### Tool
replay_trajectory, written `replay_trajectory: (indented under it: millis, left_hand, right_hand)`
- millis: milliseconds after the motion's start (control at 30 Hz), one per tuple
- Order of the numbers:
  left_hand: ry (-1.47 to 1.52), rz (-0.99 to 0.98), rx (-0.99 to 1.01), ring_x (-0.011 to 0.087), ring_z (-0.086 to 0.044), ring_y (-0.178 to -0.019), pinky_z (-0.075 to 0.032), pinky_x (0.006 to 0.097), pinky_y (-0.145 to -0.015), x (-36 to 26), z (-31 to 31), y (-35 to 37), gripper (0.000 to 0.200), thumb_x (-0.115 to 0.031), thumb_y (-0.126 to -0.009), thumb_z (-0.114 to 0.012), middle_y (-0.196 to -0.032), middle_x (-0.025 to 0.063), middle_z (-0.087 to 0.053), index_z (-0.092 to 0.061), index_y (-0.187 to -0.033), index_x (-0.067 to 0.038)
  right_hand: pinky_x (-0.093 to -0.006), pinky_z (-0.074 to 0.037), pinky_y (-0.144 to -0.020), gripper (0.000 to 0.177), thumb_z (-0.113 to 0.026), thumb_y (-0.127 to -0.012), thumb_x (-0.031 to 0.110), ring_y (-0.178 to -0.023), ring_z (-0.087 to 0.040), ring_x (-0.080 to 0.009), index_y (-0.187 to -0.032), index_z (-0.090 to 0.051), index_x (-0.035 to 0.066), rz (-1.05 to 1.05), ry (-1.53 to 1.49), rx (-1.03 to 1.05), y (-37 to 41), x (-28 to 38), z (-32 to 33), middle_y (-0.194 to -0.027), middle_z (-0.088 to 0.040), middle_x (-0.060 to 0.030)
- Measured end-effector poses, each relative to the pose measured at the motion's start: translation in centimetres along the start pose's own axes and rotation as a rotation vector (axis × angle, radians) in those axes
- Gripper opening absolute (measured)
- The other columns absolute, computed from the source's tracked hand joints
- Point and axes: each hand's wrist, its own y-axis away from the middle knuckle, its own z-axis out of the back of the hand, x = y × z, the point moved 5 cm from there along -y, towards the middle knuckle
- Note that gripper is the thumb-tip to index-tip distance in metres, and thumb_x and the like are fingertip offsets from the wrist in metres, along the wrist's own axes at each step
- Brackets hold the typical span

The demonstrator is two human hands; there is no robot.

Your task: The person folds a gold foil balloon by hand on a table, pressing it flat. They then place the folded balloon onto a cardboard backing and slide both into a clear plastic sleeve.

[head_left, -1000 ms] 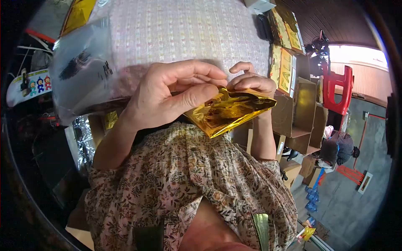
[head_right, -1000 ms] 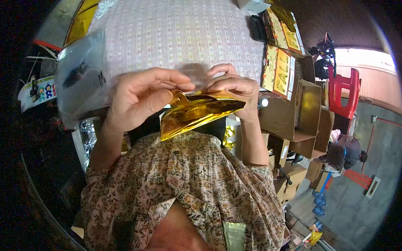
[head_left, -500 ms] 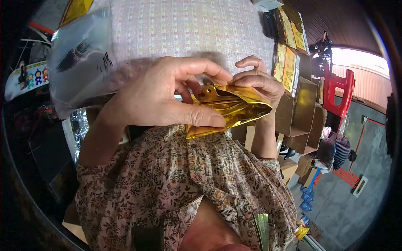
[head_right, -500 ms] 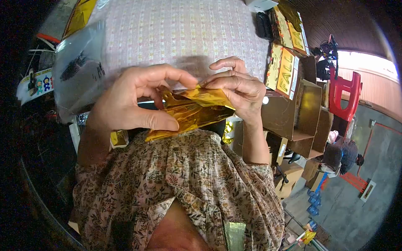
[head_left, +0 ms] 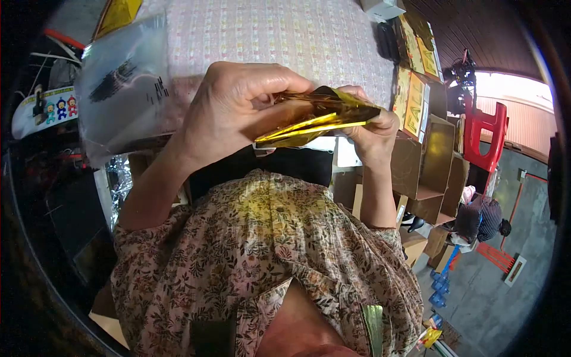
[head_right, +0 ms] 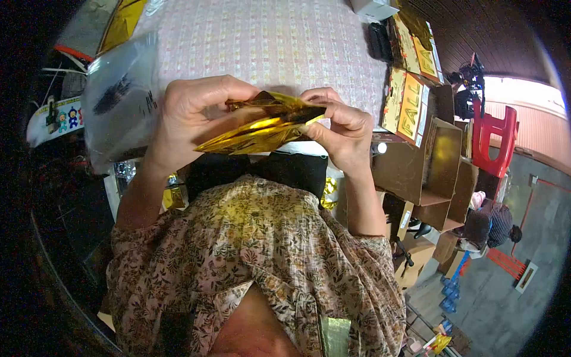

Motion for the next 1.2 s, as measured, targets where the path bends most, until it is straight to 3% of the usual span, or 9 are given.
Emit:
replay_trajectory:
  millis: [100,200,333,433,567,733,933,1033,1200]
  left_hand:
    - [-0.084,-0.155,-0.022,0.0160,-0.074,-0.097,-0.061,0.0271,-0.085,0.0,0.6,0.2,0.025,0.002,-0.093,-0.072,-0.110,0.0150,-0.075,-0.072,-0.118,0.006]
    - [0.382,0.349,0.028,0.0212,-0.071,-0.110,-0.060,0.0328,-0.092,2.4,1.2,0.7,0.040,-0.022,-0.104,-0.063,-0.118,0.0171,-0.073,-0.063,-0.133,0.005]
    - [0.688,0.174,0.028,0.0235,-0.067,-0.119,-0.056,0.0369,-0.102,1.9,1.0,1.1,0.062,-0.031,-0.099,-0.071,-0.123,0.0212,-0.069,-0.052,-0.142,0.009]
    - [0.305,0.131,-0.105,0.0216,-0.071,-0.107,-0.059,0.0329,-0.094,2.1,0.3,1.2,0.062,-0.031,-0.094,-0.078,-0.120,0.0182,-0.071,-0.056,-0.138,0.007]
    - [0.238,0.280,-0.324,0.0089,-0.068,-0.081,-0.057,0.0247,-0.073,5.3,0.5,1.5,0.030,-0.019,-0.099,-0.074,-0.103,0.0068,-0.074,-0.070,-0.117,0.004]
    - [0.485,0.351,-0.392,0.0074,-0.067,-0.086,-0.056,0.0238,-0.075,7.1,-0.2,1.1,0.024,-0.018,-0.101,-0.070,-0.100,0.0052,-0.074,-0.072,-0.112,0.004]
    - [0.281,0.368,0.003,0.0241,-0.071,-0.108,-0.058,0.0348,-0.094,5.9,1.8,-0.9,0.066,-0.030,-0.095,-0.077,-0.120,0.0193,-0.072,-0.050,-0.145,0.004]
    - [-0.396,0.049,0.031,0.0246,-0.071,-0.111,-0.058,0.0357,-0.093,4.0,2.8,-3.6,0.066,-0.037,-0.094,-0.077,-0.123,0.0206,-0.071,-0.056,-0.144,0.002]
    - [-0.364,0.259,0.310,0.0171,-0.072,-0.090,-0.057,0.0324,-0.080,3.0,1.2,-8.7,0.051,-0.042,-0.091,-0.078,-0.100,0.0141,-0.077,-0.074,-0.116,0.002]
  right_hand:
    - [-0.0317,-0.059,-0.084,0.019,-0.078,-0.087,-0.005,-0.092,-0.072,-0.0178,-0.106,-0.075,-0.005,-0.050,0.007,-0.003,0.3,-1.6,0.9,-0.105,-0.076,-0.0137]
    - [-0.0302,-0.057,-0.087,0.018,-0.078,-0.088,-0.004,-0.092,-0.071,-0.0150,-0.105,-0.074,-0.006,-0.144,-0.042,-0.105,-0.2,-0.8,0.1,-0.104,-0.077,-0.0120]
    - [-0.0239,-0.056,-0.071,0.012,-0.078,-0.089,-0.002,-0.081,-0.067,-0.0095,-0.102,-0.076,-0.005,-0.179,-0.078,-0.186,-0.2,-1.5,0.0,-0.096,-0.076,-0.0094]
    - [-0.0244,-0.056,-0.072,0.011,-0.079,-0.089,0.000,-0.079,-0.067,-0.0089,-0.099,-0.076,-0.004,-0.253,-0.078,-0.213,-0.2,-1.6,-0.2,-0.093,-0.075,-0.0074]
    - [-0.0233,-0.055,-0.069,0.010,-0.079,-0.090,0.002,-0.078,-0.066,-0.0080,-0.097,-0.076,-0.004,-0.217,-0.029,-0.206,-0.2,-1.2,-0.5,-0.090,-0.075,-0.0057]
    - [-0.0209,-0.051,-0.060,0.011,-0.079,-0.091,0.007,-0.068,-0.063,-0.0057,-0.095,-0.076,-0.003,-0.389,-0.095,-0.211,0.0,-1.1,-0.8,-0.084,-0.074,-0.0041]
    - [-0.0224,-0.052,-0.062,0.011,-0.080,-0.089,0.006,-0.069,-0.065,-0.0073,-0.095,-0.076,-0.003,-0.436,-0.023,-0.145,0.4,-1.7,-0.2,-0.082,-0.074,-0.0044]
    - [-0.0221,-0.050,-0.058,0.012,-0.081,-0.090,0.008,-0.065,-0.063,-0.0056,-0.093,-0.075,-0.002,-0.433,-0.030,-0.130,0.4,-1.7,-0.3,-0.079,-0.073,-0.0025]
    - [-0.0218,-0.047,-0.055,0.012,-0.080,-0.091,0.009,-0.062,-0.060,-0.0042,-0.091,-0.075,-0.002,-0.411,0.022,-0.104,0.3,-1.6,-0.7,-0.075,-0.071,-0.0010]
